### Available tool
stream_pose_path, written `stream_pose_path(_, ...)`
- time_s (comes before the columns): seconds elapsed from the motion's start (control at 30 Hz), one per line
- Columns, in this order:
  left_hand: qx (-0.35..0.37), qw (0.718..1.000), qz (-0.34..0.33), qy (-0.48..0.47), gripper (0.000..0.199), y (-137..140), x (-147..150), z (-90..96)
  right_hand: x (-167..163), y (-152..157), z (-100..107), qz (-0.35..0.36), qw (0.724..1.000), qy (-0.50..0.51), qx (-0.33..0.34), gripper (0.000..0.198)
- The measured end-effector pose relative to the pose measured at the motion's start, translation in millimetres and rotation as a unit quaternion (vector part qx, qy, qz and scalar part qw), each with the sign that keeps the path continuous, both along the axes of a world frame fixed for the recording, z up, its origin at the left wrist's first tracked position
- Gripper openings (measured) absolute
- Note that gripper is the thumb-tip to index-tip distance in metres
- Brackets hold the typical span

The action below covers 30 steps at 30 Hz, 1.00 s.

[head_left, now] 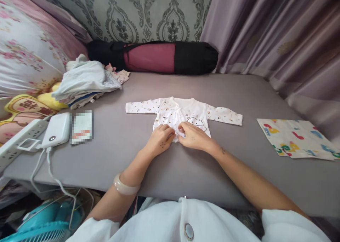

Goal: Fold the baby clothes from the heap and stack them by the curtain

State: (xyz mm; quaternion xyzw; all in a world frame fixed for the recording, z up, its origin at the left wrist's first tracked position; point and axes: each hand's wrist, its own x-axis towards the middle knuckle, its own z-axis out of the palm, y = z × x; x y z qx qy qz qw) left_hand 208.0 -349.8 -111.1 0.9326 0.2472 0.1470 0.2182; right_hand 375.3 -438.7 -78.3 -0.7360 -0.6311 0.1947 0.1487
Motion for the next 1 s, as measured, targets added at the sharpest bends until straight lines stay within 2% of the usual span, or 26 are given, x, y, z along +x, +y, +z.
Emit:
stream_pose_path(0.1,-0.049,0.999,0.008,-0.017,0.019,-1.1,1.4,2.6,-4.6,-2.0,-9.2,-0.017,0.999,-0.04,0.02,0.018)
stream_pose_path(0.2,-0.122,0.99,0.07,-0.023,0.023,-0.4,5.2,9.9,-10.2,-2.6,-9.3,-0.018,0.997,-0.06,0.05,0.025)
stream_pose_path(0.27,-0.179,0.976,0.123,-0.024,0.03,0.6,10.1,15.3,-16.5,-7.7,-4.7,0.009,0.996,-0.079,0.051,0.025)
stream_pose_path(0.33,-0.207,0.966,0.156,-0.019,0.034,2.2,16.7,18.5,-21.6,-14.3,0.2,0.055,0.993,-0.094,0.042,0.023)
stream_pose_path(0.43,-0.192,0.966,0.174,0.002,0.036,5.6,27.3,16.5,-18.3,-20.4,2.1,0.095,0.992,-0.07,0.042,0.022)
stream_pose_path(0.57,-0.162,0.971,0.176,0.011,0.04,9.9,36.3,6.6,7.3,-23.3,-9.8,-0.002,0.994,-0.062,0.095,0.032)
stream_pose_path(0.63,-0.151,0.972,0.179,0.0,0.037,10.2,37.4,3.9,19.0,-28.9,-18.4,-0.04,0.991,-0.087,0.094,0.042)
stream_pose_path(0.7,-0.143,0.97,0.195,-0.02,0.036,9.4,36.8,3.7,23.9,-38.9,-24.7,-0.022,0.994,-0.091,0.065,0.051)
stream_pose_path(0.77,-0.135,0.968,0.209,-0.036,0.037,8.2,35.3,4.7,22.5,-51.1,-26.8,0.035,0.996,-0.07,0.046,0.052)
stream_pose_path(0.83,-0.124,0.969,0.209,-0.038,0.037,7.4,33.9,5.1,18.8,-62.7,-24.4,0.077,0.994,-0.05,0.063,0.049)
stream_pose_path(0.87,-0.117,0.971,0.206,-0.037,0.038,7.2,33.3,4.7,17.7,-67.8,-22.1,0.073,0.993,-0.048,0.081,0.047)
stream_pose_path(0.93,-0.103,0.974,0.197,-0.032,0.038,7.2,32.5,3.1,18.3,-76.6,-16.8,0.014,0.991,-0.065,0.115,0.046)
stream_pose_path(1.0,-0.094,0.977,0.188,-0.028,0.04,7.6,32.1,1.0,22.3,-84.5,-12.6,-0.067,0.986,-0.091,0.121,0.047)
